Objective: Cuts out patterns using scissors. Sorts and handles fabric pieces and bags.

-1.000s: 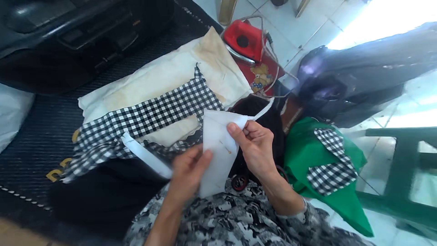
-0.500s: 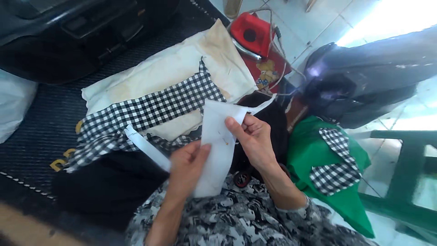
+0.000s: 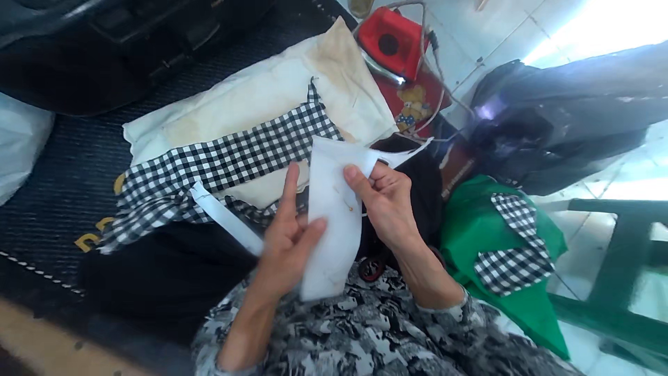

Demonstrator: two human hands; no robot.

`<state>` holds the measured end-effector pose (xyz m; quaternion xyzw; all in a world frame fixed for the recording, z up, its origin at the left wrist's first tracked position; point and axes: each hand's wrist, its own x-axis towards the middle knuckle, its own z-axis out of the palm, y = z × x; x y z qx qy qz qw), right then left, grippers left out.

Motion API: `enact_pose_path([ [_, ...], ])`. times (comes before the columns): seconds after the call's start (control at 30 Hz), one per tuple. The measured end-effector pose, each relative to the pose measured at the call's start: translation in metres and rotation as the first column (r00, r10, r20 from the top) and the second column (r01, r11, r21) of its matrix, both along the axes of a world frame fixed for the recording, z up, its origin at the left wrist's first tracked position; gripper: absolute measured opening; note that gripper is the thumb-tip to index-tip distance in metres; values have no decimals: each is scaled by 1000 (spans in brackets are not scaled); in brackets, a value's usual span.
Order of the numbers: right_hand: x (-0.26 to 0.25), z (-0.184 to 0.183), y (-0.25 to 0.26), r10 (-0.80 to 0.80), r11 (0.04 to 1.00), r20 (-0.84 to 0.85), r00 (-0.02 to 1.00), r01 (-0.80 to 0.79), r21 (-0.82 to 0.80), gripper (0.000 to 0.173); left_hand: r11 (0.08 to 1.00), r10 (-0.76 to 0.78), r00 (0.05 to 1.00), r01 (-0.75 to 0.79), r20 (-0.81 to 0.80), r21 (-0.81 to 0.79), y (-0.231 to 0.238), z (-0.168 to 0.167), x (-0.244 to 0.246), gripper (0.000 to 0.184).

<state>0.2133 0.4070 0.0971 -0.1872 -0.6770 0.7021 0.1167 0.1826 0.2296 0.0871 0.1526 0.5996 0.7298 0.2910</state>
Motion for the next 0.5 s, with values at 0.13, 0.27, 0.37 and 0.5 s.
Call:
enact_pose_path([
  [0.13, 1, 2, -1, 64, 998, 73, 995, -65, 13, 20, 985, 161, 979, -168, -128, -41, 1, -3, 0, 46],
  [0.27, 17, 2, -8, 225, 974, 143, 964, -222, -36, 29, 939, 331, 935, -339, -126, -53, 0, -12, -6, 37],
  [0.37, 31, -6, -20, 336, 942, 200, 920, -329, -67, 39, 888, 443, 890, -452, -104, -89, 0, -13, -9, 38],
  [0.5, 45, -14, -39, 390, 920, 266, 881, -358, -162, 46, 807, 574, 815, -579, -73, -113, -2, -18, -12, 40],
])
